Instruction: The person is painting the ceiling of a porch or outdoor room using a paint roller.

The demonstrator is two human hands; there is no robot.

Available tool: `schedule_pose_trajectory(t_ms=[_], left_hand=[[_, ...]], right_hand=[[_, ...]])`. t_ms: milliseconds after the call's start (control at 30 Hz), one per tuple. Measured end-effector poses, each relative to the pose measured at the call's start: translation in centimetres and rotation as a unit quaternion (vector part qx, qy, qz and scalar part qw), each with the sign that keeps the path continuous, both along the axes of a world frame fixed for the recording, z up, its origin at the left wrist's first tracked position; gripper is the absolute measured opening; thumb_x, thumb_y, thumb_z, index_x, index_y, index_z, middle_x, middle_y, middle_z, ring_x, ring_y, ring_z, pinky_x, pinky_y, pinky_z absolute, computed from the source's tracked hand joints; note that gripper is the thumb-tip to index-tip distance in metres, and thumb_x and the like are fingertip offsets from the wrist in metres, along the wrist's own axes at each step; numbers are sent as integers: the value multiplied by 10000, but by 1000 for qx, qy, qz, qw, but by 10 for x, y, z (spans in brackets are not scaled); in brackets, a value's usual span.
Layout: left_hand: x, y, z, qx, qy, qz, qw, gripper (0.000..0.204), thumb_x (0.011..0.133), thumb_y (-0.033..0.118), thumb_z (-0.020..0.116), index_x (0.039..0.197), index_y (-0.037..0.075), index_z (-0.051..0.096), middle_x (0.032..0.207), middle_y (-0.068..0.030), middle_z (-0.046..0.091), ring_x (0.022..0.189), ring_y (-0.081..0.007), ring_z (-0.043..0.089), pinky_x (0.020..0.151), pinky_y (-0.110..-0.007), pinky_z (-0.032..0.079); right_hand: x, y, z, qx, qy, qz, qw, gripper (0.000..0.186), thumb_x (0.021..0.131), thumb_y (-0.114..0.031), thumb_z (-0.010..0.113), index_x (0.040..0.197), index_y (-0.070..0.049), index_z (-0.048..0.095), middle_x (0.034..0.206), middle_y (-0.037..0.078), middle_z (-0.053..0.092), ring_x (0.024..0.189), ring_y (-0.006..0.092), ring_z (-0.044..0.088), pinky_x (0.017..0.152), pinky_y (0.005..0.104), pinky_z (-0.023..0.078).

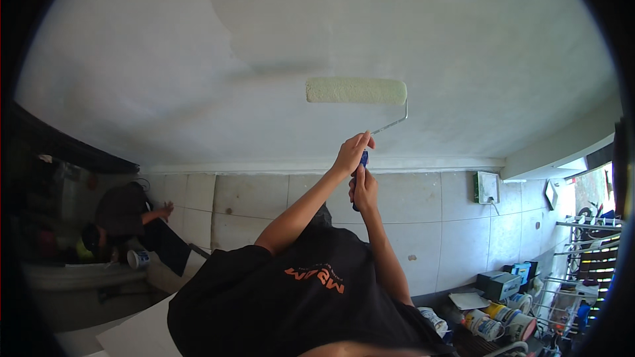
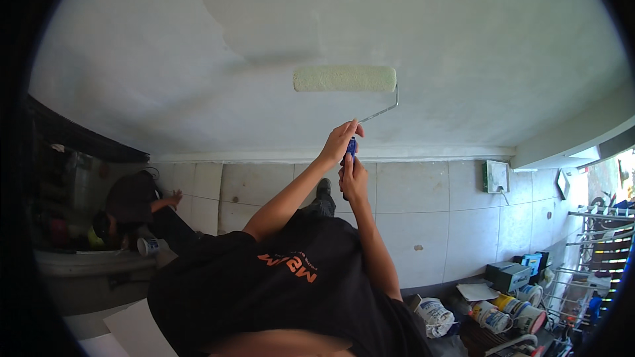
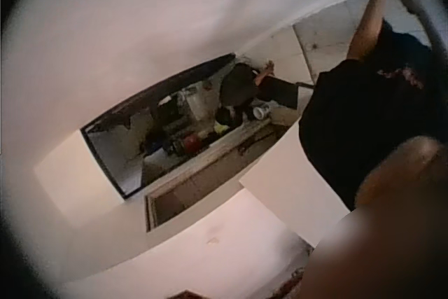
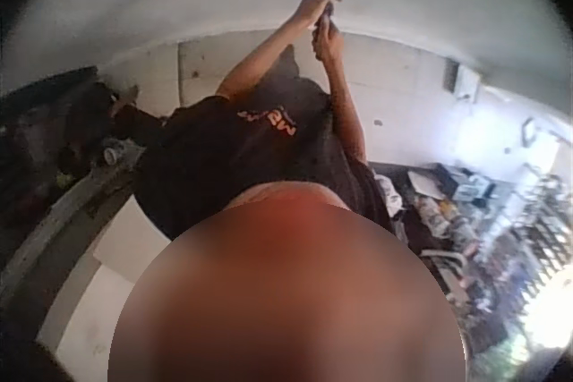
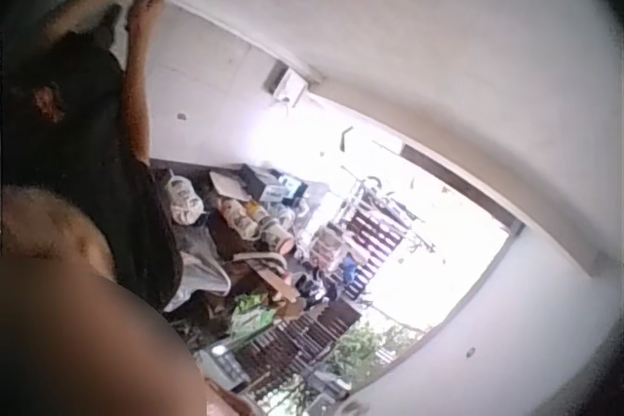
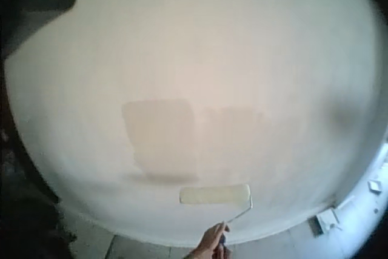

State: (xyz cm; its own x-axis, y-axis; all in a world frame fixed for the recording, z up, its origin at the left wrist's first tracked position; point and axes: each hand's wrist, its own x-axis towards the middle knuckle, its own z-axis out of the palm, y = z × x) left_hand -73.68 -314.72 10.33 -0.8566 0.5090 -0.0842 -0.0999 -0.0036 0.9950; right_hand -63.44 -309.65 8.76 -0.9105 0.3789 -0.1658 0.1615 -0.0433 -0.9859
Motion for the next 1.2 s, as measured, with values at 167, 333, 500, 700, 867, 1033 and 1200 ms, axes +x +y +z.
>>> schedule_pose_trajectory(t_ms=[167,333,500,700,867,1033,1200], left_hand=[[-39,15,-9,38,-100,44,993,499,929,483,387,749,34,510,595,-23,499,442,-112,508,416,-255,402],[-56,23,5,49,-62,51,996,472,940,401,425,654,28,461,513,-7,436,438,-88,463,406,-250,383],[-79,35,70,95,52,45,993,432,955,340,417,650,35,444,520,1,412,427,-82,445,406,-232,353],[-112,47,150,157,178,42,971,407,946,305,444,645,30,455,523,-7,439,439,-77,460,419,-231,366],[-101,46,113,138,118,50,982,389,931,266,456,627,24,471,472,-27,426,421,-83,419,421,-262,342],[-75,48,-1,81,64,44,994,388,942,296,449,679,12,480,581,-10,482,447,-76,476,420,-229,368],[-70,50,-1,95,-19,68,993,334,939,275,445,763,8,542,755,-40,584,443,-81,468,415,-230,389]], right_hand=[[-50,-1,-20,-27,-43,-28,998,466,969,-393,317,774,-1,478,503,2,425,328,92,402,308,248,321],[-66,9,-16,111,-33,-52,992,448,970,-331,305,716,-1,469,438,13,425,338,100,434,321,261,341],[-95,24,43,171,84,-83,978,400,955,-265,340,748,21,527,462,43,471,392,108,468,379,264,351],[-139,41,112,144,148,-47,977,362,959,-249,332,762,8,494,463,35,459,413,80,450,383,253,344],[-129,42,57,151,144,-72,975,374,945,-274,357,798,41,498,481,54,473,437,100,473,393,273,358],[-94,34,-47,245,44,-111,962,429,937,-318,364,834,60,542,499,118,530,444,223,558,422,350,404],[-86,37,-44,225,-18,-66,972,413,911,-301,403,995,80,537,687,269,584,692,447,590,540,464,442]])
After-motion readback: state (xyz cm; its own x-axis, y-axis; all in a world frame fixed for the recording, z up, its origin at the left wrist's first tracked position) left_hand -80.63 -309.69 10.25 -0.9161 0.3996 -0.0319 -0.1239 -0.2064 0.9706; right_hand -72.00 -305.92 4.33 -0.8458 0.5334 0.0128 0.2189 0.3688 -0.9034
